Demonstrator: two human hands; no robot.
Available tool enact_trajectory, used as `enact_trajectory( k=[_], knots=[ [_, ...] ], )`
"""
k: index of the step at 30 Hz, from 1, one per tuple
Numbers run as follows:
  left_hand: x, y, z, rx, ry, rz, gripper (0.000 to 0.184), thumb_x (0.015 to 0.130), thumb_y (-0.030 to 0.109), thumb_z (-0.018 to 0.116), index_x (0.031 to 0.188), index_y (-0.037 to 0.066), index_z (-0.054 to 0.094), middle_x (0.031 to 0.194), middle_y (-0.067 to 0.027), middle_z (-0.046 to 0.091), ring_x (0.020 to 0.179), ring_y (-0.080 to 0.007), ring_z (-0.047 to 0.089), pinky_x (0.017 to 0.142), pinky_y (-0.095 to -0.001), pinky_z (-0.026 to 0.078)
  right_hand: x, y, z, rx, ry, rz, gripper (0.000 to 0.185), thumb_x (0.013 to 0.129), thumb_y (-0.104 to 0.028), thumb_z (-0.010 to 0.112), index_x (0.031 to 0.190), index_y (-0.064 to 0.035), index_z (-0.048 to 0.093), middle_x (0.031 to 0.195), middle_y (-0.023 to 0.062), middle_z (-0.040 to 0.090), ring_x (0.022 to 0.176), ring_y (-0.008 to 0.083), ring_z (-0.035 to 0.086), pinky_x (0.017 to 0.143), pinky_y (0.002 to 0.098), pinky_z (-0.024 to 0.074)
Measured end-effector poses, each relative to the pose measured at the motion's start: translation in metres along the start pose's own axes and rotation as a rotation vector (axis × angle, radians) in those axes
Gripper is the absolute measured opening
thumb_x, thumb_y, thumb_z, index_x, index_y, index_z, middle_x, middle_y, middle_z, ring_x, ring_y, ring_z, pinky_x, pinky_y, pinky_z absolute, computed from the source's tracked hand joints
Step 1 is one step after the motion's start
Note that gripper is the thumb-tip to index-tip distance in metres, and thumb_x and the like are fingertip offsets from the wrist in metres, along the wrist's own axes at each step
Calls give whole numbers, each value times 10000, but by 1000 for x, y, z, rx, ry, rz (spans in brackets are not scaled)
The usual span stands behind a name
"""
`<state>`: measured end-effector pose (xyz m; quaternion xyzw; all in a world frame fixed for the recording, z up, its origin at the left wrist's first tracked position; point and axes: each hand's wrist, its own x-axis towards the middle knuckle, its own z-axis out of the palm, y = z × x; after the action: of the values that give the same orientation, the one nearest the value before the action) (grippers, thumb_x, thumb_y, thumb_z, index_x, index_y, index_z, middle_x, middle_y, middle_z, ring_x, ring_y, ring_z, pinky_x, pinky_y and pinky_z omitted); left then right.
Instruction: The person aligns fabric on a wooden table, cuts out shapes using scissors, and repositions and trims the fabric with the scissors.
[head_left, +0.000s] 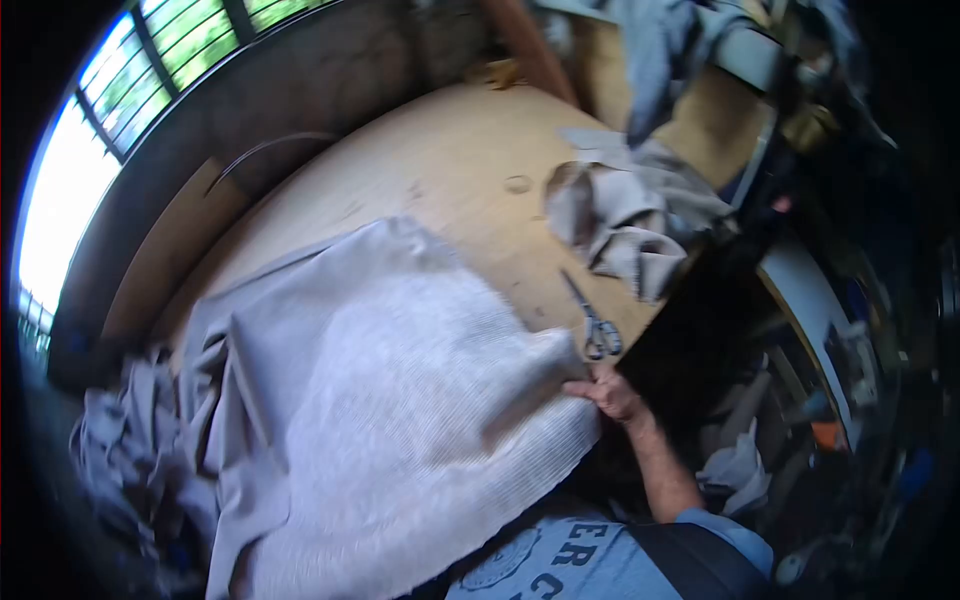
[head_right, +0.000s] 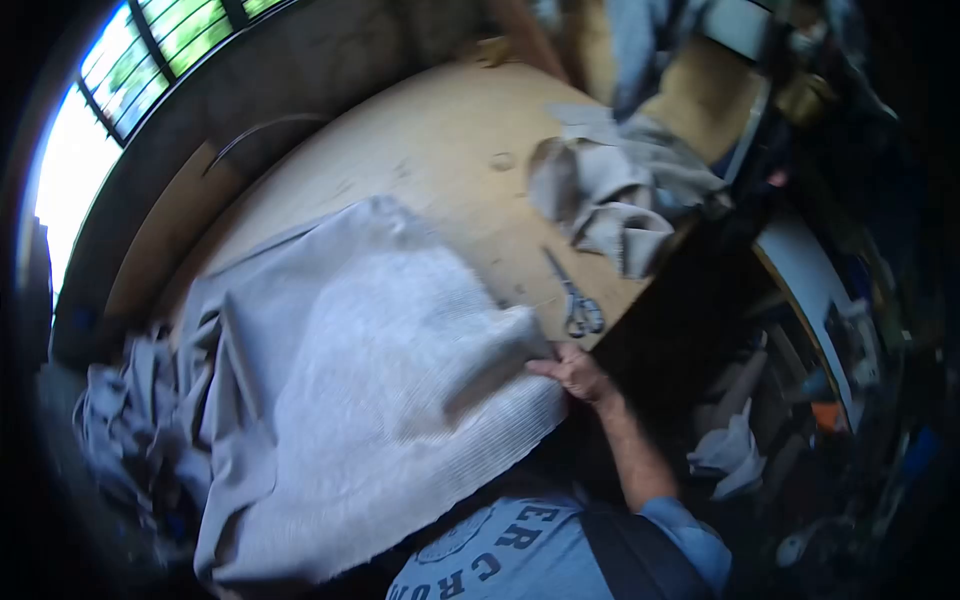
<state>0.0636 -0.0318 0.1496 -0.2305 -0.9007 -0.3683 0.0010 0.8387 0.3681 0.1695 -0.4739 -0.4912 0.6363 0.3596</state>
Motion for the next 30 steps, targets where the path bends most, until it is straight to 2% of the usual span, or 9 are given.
enact_trajectory(
  k=[2,7,14,16,20,21,24,28,30],
  knots=[
    [2,-46,-37,-74,79,-30,348,965,183,594,1233,-38,596,1188,-168,653,1145,-245,599,993,-350,473,32,14,21,-272,178,86,244,905,-96,641,1112,31,670,1044,54,696,973,160,618,902,307,467],
    [38,21,38,-311,238,-105,391,982,279,599,1224,-28,611,1097,-104,658,1009,-190,603,913,-315,470,99,15,47,-51,238,-423,253,890,-24,586,1132,17,649,1056,73,692,940,128,625,868,270,480],
    [134,10,182,-121,-58,-223,673,859,380,742,1290,-99,548,1250,-240,618,1140,-305,599,1008,-378,449,282,-5,86,-120,297,-377,167,907,-112,671,1039,-15,634,884,-13,634,783,65,558,722,213,446],
    [145,12,220,-18,-20,-168,781,815,423,773,1325,-109,512,1299,-272,588,1195,-349,579,1040,-402,430,353,-19,110,-291,316,-474,268,881,-131,696,1095,11,618,834,-5,617,756,64,540,717,216,445],
    [140,63,297,101,-119,-396,1006,722,581,786,1426,-34,415,1322,-296,567,1231,-401,562,1031,-439,446,507,6,138,-721,279,-438,764,763,-190,783,1391,82,442,1175,213,633,1062,247,615,933,350,486],
    [133,87,299,104,-122,-380,970,731,575,781,1415,-20,435,1308,-277,587,1196,-396,590,1008,-439,465,527,9,150,-718,167,-265,857,734,-204,805,1426,95,398,1334,262,549,1208,304,559,1016,387,453],
    [128,70,310,127,-95,-316,660,810,473,741,1354,149,557,1163,-224,678,1063,-393,657,902,-454,524,584,42,179,-678,-175,-27,714,664,-185,849,1266,57,551,1192,203,656,1066,305,644,958,418,500],
    [121,80,320,136,-70,-325,379,863,324,680,1167,98,670,1100,-194,698,1007,-357,677,863,-443,532,586,72,226,-445,-379,41,496,749,-61,719,1218,34,592,1047,138,692,890,259,669,818,397,538],
    [104,87,345,-81,-163,-37,271,871,216,645,1074,41,689,1011,-167,711,913,-318,690,823,-403,543,551,89,251,-424,-580,135,392,763,-67,682,1142,21,636,990,120,695,834,226,656,767,375,534]
  ],
)
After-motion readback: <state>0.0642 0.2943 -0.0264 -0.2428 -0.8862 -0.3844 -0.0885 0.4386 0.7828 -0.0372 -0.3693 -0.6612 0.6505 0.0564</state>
